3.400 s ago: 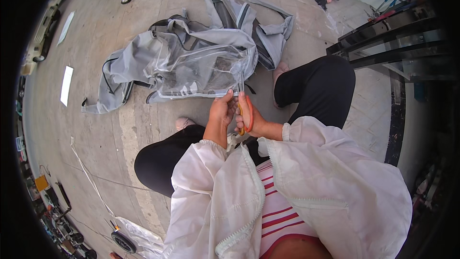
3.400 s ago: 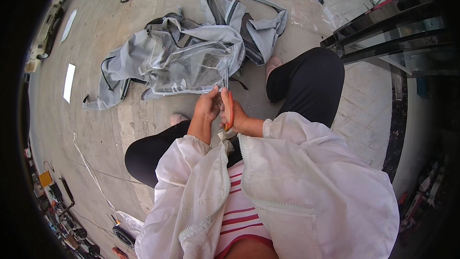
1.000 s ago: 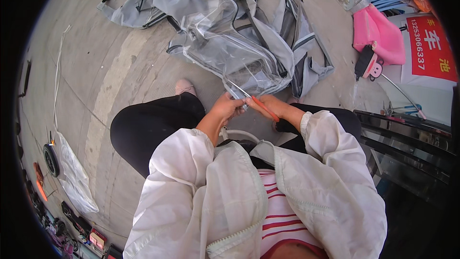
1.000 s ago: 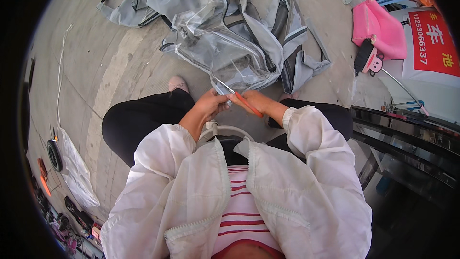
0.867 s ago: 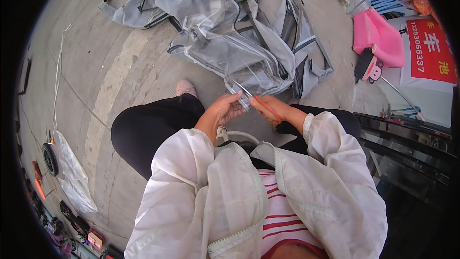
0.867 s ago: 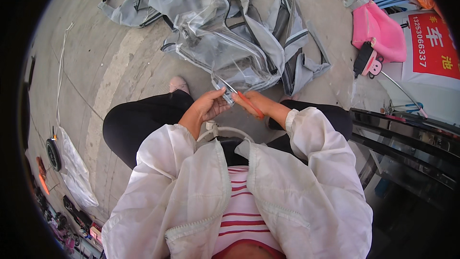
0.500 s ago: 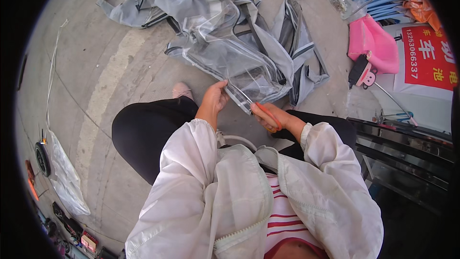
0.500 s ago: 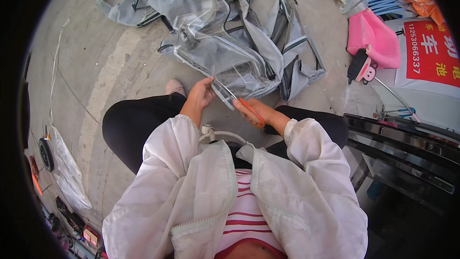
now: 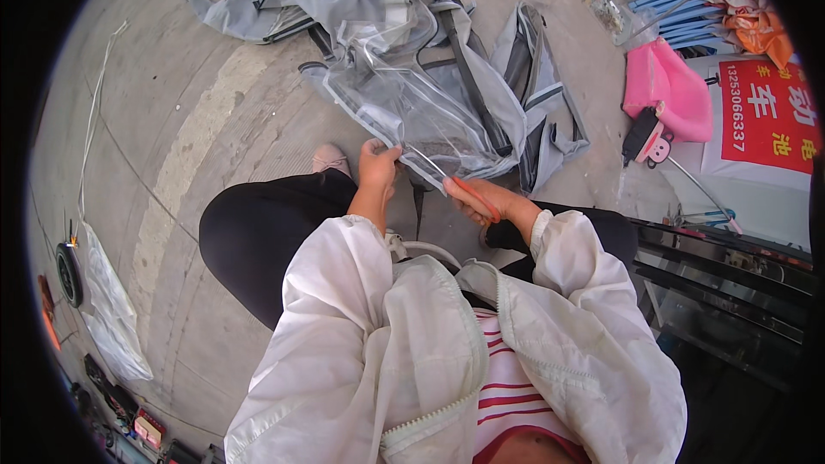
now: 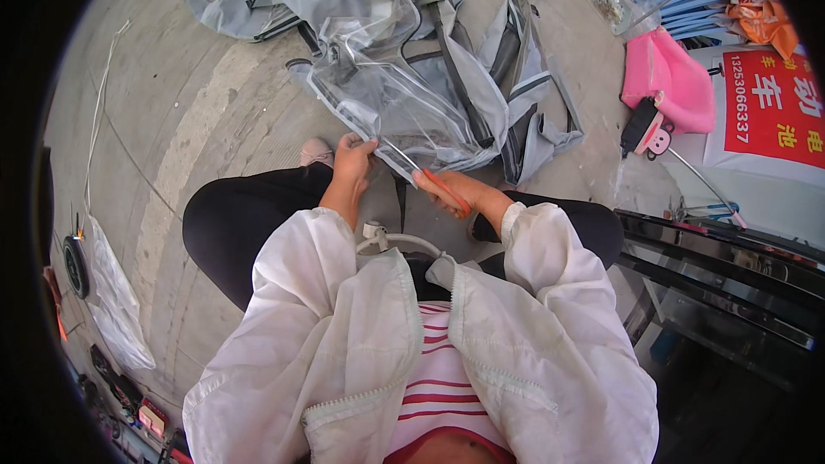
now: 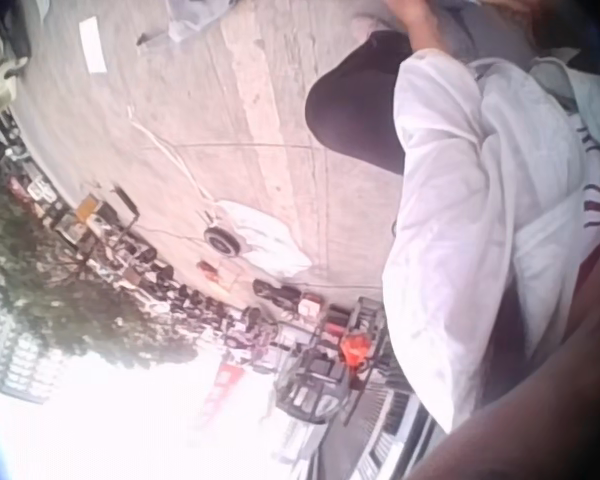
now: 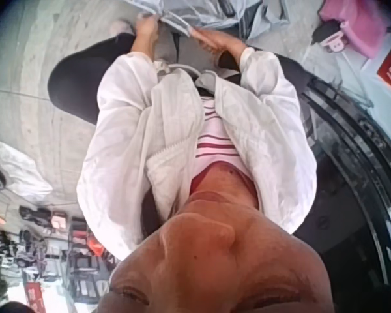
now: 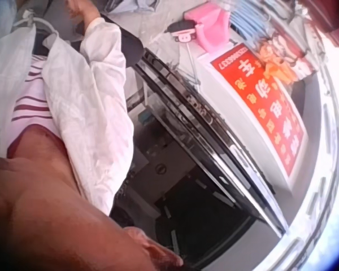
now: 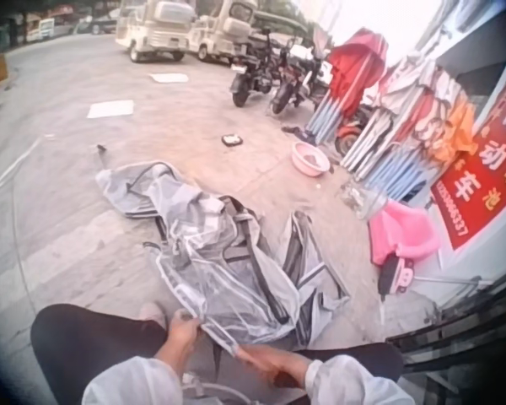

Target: The person uses scissors to cut a large piece of gray fabric laid out on the ground. They repeatedly reposition the fabric and cut along seams and edges, separating sections of the material.

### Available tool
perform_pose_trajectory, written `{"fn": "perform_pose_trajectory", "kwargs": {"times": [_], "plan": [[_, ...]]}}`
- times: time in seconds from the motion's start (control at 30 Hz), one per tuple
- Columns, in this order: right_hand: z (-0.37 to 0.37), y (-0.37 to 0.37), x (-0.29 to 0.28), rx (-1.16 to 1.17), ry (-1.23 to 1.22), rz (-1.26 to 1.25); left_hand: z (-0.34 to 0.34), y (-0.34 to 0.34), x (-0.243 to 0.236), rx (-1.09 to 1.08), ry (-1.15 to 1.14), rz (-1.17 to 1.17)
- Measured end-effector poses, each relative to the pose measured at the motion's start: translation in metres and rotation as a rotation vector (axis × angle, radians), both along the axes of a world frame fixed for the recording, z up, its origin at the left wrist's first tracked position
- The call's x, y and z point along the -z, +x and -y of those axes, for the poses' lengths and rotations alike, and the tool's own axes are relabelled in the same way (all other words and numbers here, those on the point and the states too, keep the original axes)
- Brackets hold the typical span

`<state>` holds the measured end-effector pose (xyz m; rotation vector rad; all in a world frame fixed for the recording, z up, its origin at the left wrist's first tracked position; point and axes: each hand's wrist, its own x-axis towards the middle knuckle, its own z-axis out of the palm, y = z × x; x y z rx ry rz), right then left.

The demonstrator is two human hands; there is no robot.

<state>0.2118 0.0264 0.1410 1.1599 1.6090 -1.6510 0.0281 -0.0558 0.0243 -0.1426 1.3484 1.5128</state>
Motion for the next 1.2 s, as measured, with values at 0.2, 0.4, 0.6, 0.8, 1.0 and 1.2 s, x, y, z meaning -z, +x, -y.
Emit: {"fn": "perform_pose_trajectory", "kwargs": {"times": [0.2, 0.4, 0.6, 0.8, 1.0, 1.2], "plan": [[0.002, -0.008, -0.007, -0.109, 0.174, -0.032, 0.006, -0.004, 0.001, -0.019, 0.093, 0.095], [-0.005, -0.015, -0.014, -0.088, -0.012, -0.004, 0.009, -0.005, -0.003, 0.042, 0.050, 0.057], [-0.004, -0.036, -0.011, -0.045, 0.028, -0.006, 0.006, -0.007, -0.010, 0.034, 0.045, 0.054], [0.016, -0.032, 0.007, 0.042, 0.061, -0.017, 0.009, -0.009, 0.002, 0.060, 0.073, 0.056], [0.003, -0.048, 0.010, -0.066, 0.173, 0.008, 0.010, -0.012, -0.010, 0.071, 0.062, 0.087], [0.005, -0.053, 0.007, -0.035, 0.099, 0.020, 0.012, -0.014, -0.009, 0.069, 0.049, 0.109]]}}
